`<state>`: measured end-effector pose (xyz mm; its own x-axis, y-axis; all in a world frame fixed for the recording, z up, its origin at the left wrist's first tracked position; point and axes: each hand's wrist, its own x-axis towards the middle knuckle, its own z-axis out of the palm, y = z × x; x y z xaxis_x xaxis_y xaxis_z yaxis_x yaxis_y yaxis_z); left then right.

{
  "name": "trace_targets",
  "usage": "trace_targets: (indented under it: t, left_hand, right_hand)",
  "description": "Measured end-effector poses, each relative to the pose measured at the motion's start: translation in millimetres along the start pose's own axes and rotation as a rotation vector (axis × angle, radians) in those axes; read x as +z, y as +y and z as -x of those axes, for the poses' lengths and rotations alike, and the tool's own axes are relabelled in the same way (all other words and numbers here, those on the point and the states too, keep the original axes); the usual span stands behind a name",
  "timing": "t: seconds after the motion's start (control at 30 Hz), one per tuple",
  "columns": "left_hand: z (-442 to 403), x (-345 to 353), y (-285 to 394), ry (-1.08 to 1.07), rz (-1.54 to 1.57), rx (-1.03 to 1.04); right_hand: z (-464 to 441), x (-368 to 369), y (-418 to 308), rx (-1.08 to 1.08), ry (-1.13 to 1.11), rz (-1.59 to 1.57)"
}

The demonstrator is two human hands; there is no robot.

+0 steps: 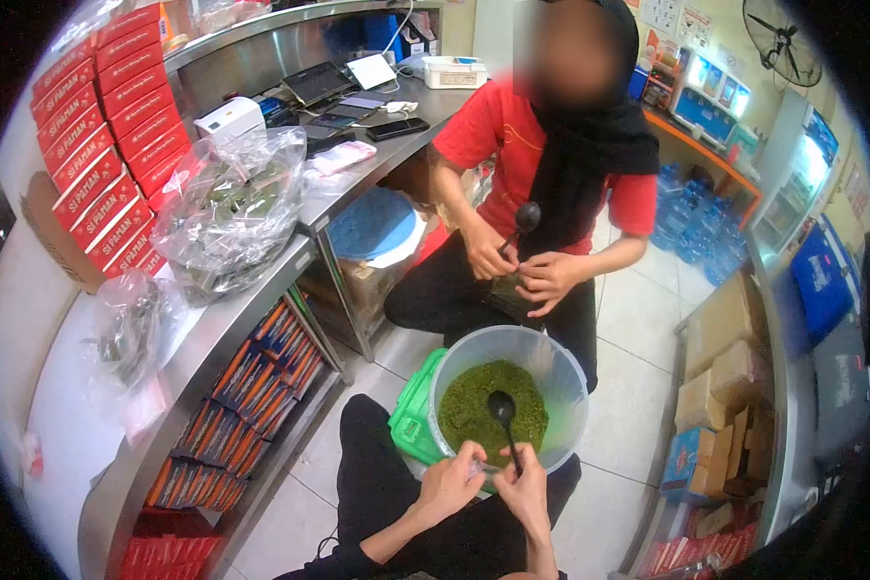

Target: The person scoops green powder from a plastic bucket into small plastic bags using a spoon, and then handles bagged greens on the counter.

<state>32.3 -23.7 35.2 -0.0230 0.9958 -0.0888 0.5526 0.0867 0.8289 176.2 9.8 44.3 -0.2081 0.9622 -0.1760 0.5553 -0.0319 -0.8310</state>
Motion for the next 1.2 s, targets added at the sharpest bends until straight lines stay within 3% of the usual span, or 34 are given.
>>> trace_targets:
  t: [0.07, 0.13, 0.2, 0.27, 0.3, 0.33, 0.37, 0.4, 0.47, 0.53, 0.6, 0.7, 0.73, 0.8, 0.87, 0.93, 0.97, 1.0, 1.07, 1.13, 1.17, 1.2]
  left_hand:
    - [-3, 6, 1, 0.031, 0.043, -0.036]
    - [-4, 7, 2, 0.073, -0.011, -0.004]
    - [-9, -4, 4, -0.043, -0.083, -0.077]
    - [-19, -12, -7, -0.116, -0.051, -0.080]
    - [-24, -15, -10, 0.035, 0.079, 0.117]
    - [-27, -20, -12, 0.182, 0.213, 0.310]
    - [-27, -27, -17, 0.080, 0.350, 0.159]
    - [-26, -35, -21, -0.001, 0.477, -0.005]
    - [-28, -42, -17, -0.248, 0.882, -0.181]
    - [-30, -45, -24, -0.319, 0.944, -0.314]
    - [-30, -45, -25, -0.377, 1.002, -0.456]
    - [-28, -47, 8, 0.098, 0.423, 0.108]
    - [-24, -46, 22, 0.088, 0.426, 0.103]
    - [-16, -40, 40, 0.021, 0.038, 0.236]
    - [-16, -24, 26, -0.059, 0.193, 0.201]
    - [-16, -24, 8, 0.005, 0.274, 0.238]
    - [-13, -28, 1, 0.026, 0.333, 0.192]
    - [-11, -30, -12, 0.048, 0.442, 0.174]
    - [-5, -51, -18, 0.021, 0.616, -0.164]
    - [-5, -47, -48, 0.192, 0.761, -0.050]
    - [-4, -56, -51, 0.181, 0.807, -0.126]
    - [-6, -56, -62, 0.230, 0.855, -0.065]
  right_hand:
    - [-1, 1, -9, -0.090, 0.030, 0.032]
    - [-5, 4, -5, -0.202, -0.091, 0.115]
    - [-12, -10, -11, -0.067, -0.002, 0.185]
    - [-16, -17, -12, -0.094, -0.011, 0.059]
    - [-19, -19, -13, -0.085, -0.006, 0.058]
    - [-20, -21, -15, -0.040, -0.093, -0.222]
    - [-20, -24, -15, 0.012, -0.175, -0.502]
    - [-19, -25, -14, 0.036, -0.162, -0.504]
    - [-20, -24, -14, 0.069, -0.363, -0.832]
    - [-22, -24, -18, 0.169, -0.363, -0.838]
    - [-20, -27, -25, 0.123, -0.363, -0.951]
    - [-23, -25, -28, 0.071, -0.291, -0.841]
    - [-23, -23, -28, 0.052, -0.269, -0.824]
    - [-25, -13, -20, 0.000, -0.247, -0.706]
    - [-25, -11, -18, -0.055, -0.233, -0.576]
    - [-22, -17, -27, 0.103, -0.358, -0.512]
    - [-21, -22, -30, 0.041, -0.339, -0.600]
    - [-26, -29, -11, 0.140, -0.306, -0.412]
    - [-44, -40, 33, -0.038, -0.032, -0.081]
    - [-70, -39, 56, 0.040, 0.294, 0.218]
    - [-80, -35, 64, 0.045, 0.289, 0.219]
    - [-89, -31, 71, 0.040, 0.137, 0.418]
